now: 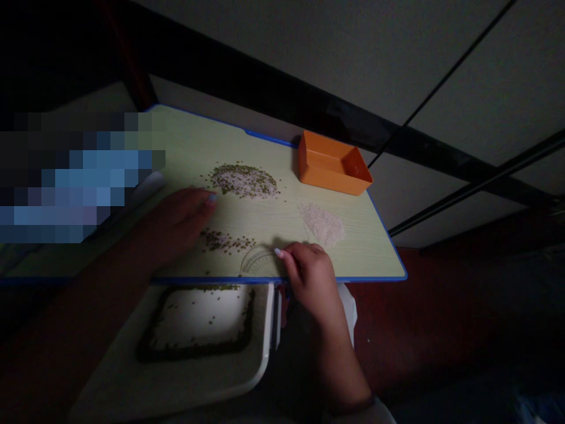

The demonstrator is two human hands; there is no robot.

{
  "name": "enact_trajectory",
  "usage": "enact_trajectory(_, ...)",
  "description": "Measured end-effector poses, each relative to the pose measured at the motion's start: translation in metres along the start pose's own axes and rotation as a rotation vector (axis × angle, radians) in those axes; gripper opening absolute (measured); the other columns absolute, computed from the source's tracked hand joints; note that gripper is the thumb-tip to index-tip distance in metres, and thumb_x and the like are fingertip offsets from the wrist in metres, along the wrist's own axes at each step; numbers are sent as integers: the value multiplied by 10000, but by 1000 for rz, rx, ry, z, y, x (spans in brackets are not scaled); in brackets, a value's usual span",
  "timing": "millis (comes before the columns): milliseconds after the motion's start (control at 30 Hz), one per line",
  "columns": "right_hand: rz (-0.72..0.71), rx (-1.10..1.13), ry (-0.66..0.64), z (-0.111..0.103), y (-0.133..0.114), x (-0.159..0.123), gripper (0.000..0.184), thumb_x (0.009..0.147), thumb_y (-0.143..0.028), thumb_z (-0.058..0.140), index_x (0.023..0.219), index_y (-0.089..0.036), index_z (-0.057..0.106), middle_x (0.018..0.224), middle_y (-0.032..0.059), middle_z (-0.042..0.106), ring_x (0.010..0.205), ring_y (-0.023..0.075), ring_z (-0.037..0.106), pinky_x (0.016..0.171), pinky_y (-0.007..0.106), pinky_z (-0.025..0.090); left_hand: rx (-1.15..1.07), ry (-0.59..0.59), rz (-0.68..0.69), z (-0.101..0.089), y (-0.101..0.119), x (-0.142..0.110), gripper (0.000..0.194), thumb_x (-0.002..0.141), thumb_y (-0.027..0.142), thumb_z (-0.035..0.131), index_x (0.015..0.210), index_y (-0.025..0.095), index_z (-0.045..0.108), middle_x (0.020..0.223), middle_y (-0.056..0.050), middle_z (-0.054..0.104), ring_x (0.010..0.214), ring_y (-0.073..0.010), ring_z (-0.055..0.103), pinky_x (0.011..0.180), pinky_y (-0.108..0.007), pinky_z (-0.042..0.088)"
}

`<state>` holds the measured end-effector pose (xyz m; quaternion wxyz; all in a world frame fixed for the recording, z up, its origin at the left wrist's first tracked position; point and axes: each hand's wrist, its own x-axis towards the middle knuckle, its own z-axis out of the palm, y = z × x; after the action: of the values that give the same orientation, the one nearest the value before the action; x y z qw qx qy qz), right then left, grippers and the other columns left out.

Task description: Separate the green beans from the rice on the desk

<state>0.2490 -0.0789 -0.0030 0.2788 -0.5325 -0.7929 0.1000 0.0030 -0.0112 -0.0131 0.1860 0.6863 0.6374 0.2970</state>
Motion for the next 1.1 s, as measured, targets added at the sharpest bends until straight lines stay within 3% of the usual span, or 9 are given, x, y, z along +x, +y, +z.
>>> enact_trajectory(333,-8,28,15,0,0,0,251,952,-300,488,785,-180,633,706,33,656,684,161,563,674,273,372,-18,21,49,2,-2,1,598,863,570,246,1174,166,557,1260,-93,580,1222,-245,494,1113,-455,338)
enact_trajectory(900,-25,58,23,-1,-2,-1,234,945,-291,505,786,-177,634,708,30,661,680,159,566,687,280,389,2,22,26,2,0,1,572,846,569,248,1119,192,581,1208,-78,594,1208,-249,503,1111,-473,344)
enact_trajectory(1100,-48,78,22,-2,-4,0,239,944,-293,504,771,-183,629,701,27,656,679,156,560,683,278,386,-15,27,-14,2,0,0,615,846,590,255,1179,169,554,1284,-98,563,1246,-255,480,1127,-469,321)
